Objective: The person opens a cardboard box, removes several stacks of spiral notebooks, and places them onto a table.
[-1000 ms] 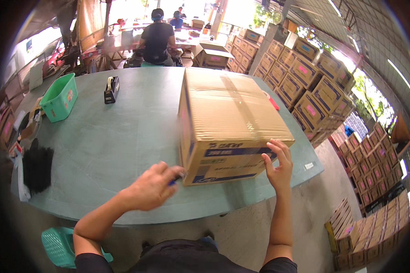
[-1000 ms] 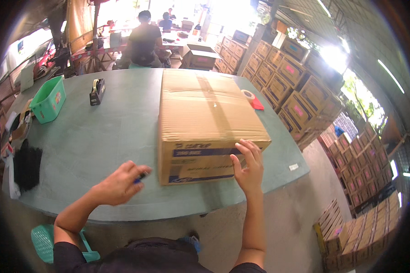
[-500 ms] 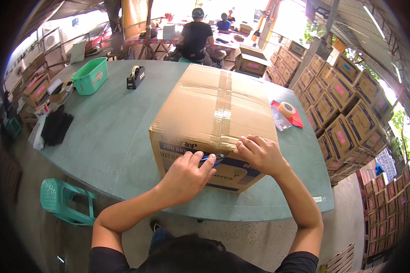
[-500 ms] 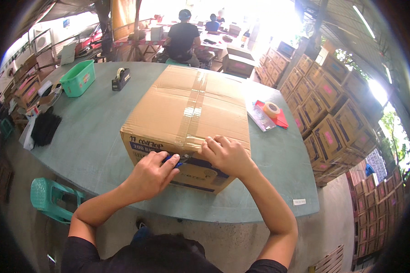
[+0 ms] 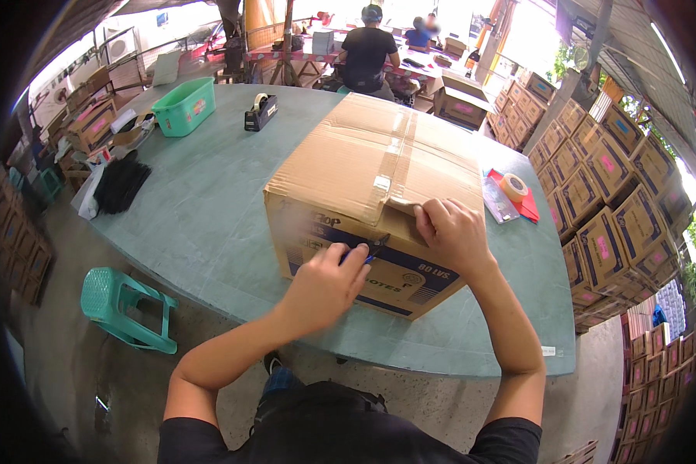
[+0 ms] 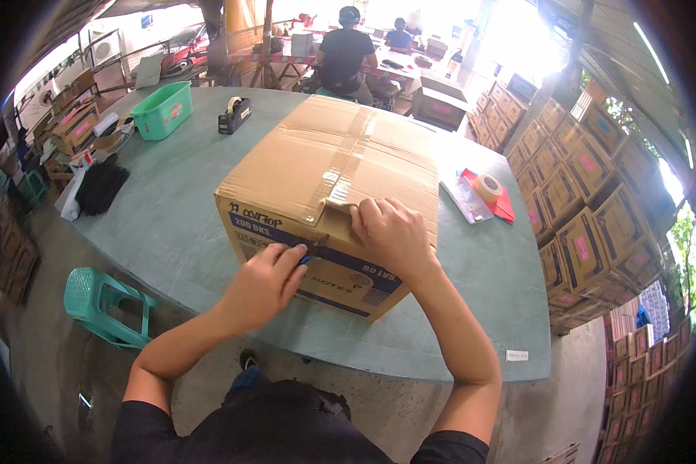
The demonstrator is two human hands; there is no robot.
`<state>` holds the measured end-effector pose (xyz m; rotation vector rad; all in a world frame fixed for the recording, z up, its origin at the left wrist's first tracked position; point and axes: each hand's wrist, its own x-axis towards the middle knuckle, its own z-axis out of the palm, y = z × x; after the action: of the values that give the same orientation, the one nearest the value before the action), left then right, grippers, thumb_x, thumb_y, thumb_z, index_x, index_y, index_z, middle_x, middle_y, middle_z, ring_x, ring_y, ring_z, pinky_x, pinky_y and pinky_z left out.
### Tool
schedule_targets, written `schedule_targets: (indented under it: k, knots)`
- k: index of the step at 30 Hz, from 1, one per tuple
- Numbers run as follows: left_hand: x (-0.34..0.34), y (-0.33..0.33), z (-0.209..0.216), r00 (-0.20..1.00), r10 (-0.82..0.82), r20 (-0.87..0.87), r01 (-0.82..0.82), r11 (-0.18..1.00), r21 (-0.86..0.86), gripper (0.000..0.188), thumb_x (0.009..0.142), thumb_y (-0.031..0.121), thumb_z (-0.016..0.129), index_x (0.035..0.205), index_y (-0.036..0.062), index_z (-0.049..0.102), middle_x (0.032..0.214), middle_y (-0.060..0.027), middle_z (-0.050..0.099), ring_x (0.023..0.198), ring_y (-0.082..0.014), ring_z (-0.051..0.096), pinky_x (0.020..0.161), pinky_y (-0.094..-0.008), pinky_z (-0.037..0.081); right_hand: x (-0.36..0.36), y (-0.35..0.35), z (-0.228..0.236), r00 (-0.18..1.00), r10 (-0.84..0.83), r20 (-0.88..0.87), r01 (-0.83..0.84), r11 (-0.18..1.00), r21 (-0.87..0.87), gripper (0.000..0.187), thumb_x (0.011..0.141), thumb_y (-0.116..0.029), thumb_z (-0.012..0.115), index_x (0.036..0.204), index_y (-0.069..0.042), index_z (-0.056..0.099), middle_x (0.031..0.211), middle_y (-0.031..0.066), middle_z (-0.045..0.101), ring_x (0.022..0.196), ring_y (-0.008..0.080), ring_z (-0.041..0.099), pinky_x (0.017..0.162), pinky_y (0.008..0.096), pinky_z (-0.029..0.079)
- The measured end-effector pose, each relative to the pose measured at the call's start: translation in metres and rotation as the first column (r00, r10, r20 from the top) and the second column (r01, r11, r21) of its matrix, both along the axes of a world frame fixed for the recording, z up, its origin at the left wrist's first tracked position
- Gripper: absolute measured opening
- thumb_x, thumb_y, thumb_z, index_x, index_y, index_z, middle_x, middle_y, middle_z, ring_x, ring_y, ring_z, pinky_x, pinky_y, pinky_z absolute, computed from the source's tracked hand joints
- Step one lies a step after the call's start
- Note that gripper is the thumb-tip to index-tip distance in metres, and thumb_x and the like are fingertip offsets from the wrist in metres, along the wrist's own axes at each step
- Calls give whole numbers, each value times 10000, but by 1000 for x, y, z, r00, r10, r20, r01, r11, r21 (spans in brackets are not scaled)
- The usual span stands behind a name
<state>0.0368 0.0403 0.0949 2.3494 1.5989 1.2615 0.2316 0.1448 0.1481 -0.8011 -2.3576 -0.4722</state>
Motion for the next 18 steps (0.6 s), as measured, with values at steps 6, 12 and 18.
schedule_targets:
  k: [6, 12, 18]
  knots:
    - [-19, -11, 25, 995, 33, -92, -31, 999, 20, 301, 781, 175, 649, 1042, 34, 600, 882, -133, 584, 811, -290, 574, 688, -368, 484, -24, -2, 15, 959, 272, 83, -274, 961, 20, 120, 746, -155, 624, 848, -98, 598, 880, 22, 617, 864, 191, 593, 756, 338, 486]
    - [-36, -3, 36, 932, 73, -356, -54, 997, 62, 323, 752, 194, 668, 1032, 41, 610, 847, -119, 565, 746, -268, 552, 661, -358, 475, -35, 11, 16, 896, 310, 318, -299, 951, -82, 127, 741, -184, 598, 809, -89, 551, 800, 14, 581, 777, 182, 590, 682, 317, 492]
    - [-32, -4, 42, 876, 91, -473, -61, 995, 79, 317, 747, 194, 667, 1018, 39, 613, 858, -119, 550, 737, -259, 540, 632, -355, 462, -32, 11, 4, 917, 263, 300, -306, 946, 105, 123, 733, -184, 589, 779, -88, 527, 734, 10, 536, 720, 163, 564, 644, 296, 493]
